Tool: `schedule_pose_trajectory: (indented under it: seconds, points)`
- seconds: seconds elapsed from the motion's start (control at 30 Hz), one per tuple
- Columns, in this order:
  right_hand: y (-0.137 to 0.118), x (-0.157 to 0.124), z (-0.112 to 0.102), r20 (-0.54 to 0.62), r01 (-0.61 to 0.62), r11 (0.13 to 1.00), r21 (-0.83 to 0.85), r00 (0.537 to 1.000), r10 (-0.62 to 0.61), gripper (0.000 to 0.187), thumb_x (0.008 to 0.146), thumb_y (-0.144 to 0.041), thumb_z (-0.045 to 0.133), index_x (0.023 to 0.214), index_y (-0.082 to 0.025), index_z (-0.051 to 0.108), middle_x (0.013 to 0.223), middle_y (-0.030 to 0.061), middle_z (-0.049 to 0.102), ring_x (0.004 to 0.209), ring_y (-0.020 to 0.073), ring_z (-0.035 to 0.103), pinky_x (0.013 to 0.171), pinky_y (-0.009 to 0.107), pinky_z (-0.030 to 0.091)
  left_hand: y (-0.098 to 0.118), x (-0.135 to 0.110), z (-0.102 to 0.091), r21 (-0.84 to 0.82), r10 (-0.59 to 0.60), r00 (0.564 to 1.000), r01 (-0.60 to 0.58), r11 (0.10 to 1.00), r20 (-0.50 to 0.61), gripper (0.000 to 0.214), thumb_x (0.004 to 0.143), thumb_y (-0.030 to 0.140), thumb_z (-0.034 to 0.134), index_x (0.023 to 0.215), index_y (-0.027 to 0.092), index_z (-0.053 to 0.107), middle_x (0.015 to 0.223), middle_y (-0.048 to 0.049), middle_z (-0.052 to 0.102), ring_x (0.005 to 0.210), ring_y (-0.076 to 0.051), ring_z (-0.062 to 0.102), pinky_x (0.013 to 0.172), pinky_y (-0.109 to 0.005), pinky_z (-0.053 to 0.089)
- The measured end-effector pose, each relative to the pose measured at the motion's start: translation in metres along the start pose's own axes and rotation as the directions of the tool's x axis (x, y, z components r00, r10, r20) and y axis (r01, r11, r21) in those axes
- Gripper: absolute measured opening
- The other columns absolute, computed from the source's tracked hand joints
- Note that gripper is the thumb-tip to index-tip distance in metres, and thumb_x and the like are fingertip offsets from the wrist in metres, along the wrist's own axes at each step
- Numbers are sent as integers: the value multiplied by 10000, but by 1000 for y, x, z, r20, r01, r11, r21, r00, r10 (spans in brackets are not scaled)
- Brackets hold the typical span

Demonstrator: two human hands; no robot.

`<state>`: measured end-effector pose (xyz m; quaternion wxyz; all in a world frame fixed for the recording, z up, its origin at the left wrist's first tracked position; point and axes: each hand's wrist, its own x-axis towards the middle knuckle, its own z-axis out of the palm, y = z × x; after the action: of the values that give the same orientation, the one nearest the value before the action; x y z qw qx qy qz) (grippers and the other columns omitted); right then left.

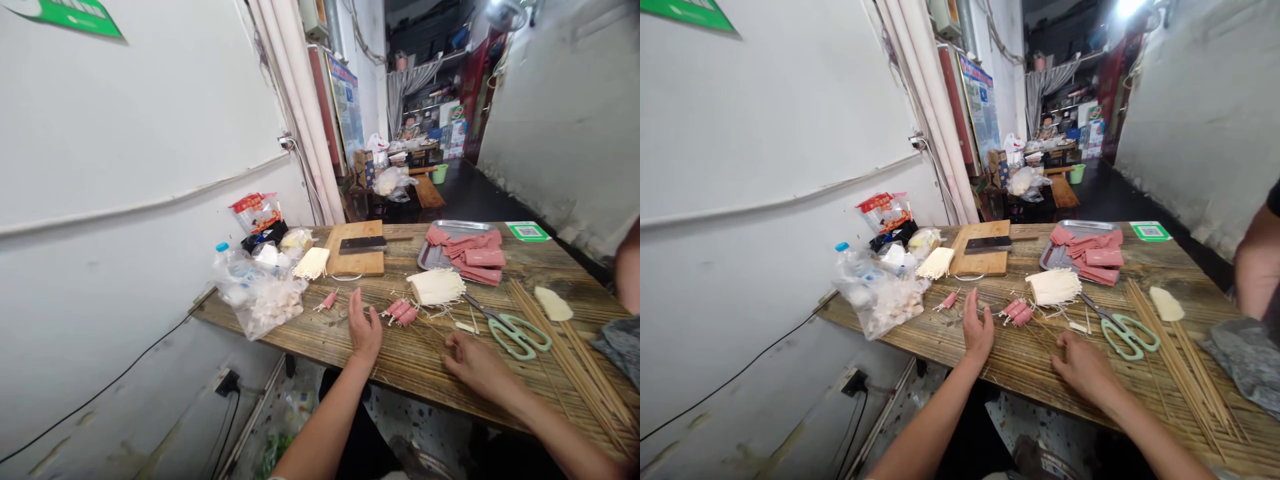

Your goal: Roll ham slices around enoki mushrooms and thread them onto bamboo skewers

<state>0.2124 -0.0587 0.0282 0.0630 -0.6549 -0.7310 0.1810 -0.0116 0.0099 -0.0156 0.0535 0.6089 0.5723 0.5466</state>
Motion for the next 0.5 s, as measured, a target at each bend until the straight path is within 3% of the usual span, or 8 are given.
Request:
schedule_pose_trajectory:
  seconds: [0.13, 0.2, 0.37, 0.43, 0.5]
  points:
    - [-11, -7, -3, -57, -52, 978, -200, 998, 41, 218, 837, -186, 401, 990, -132, 546, 865, 151, 698, 772, 259, 651, 609, 299, 306, -3, 0, 1, -21, 9, 1000, -9, 1000, 13, 490, 891, 196, 426, 1374, 116, 422, 1390, -180, 472, 1326, -244, 416, 1127, -440, 330]
    - [-12, -8, -4, -61, -64, 978, -201, 997, 52, 229, 821, -163, 405, 1000, -130, 544, 836, 142, 695, 748, 251, 645, 598, 296, 294, -3, 0, 1, -31, 13, 1000, -12, 999, 18, 499, 886, 193, 432, 1379, 121, 417, 1392, -180, 468, 1325, -245, 417, 1122, -438, 336]
    - [-3, -3, 2, -82, 8, 980, 198, 997, 9, 160, 730, -174, 471, 880, -193, 524, 646, 3, 614, 618, 160, 556, 591, 266, 315, -1, 0, 0, -28, 21, 1000, -21, 999, 2, 508, 882, 187, 433, 1386, 126, 405, 1398, -174, 459, 1333, -241, 407, 1124, -423, 333]
    - [-4, 2, 6, -114, 16, 913, 408, 993, 34, 148, 689, -204, 494, 836, -206, 513, 556, -48, 535, 536, 131, 489, 557, 254, 313, 1, 0, -1, -15, 29, 999, -29, 999, -21, 519, 884, 183, 429, 1397, 123, 388, 1410, -178, 445, 1345, -242, 391, 1129, -423, 318]
    - [-11, 12, 7, -144, 14, 789, 614, 985, 94, 166, 656, -238, 529, 818, -207, 516, 510, -78, 475, 487, 111, 438, 524, 242, 304, 4, 0, -2, 13, 29, 999, -28, 1000, -37, 530, 885, 181, 427, 1408, 126, 369, 1421, -179, 437, 1356, -246, 375, 1133, -432, 296]
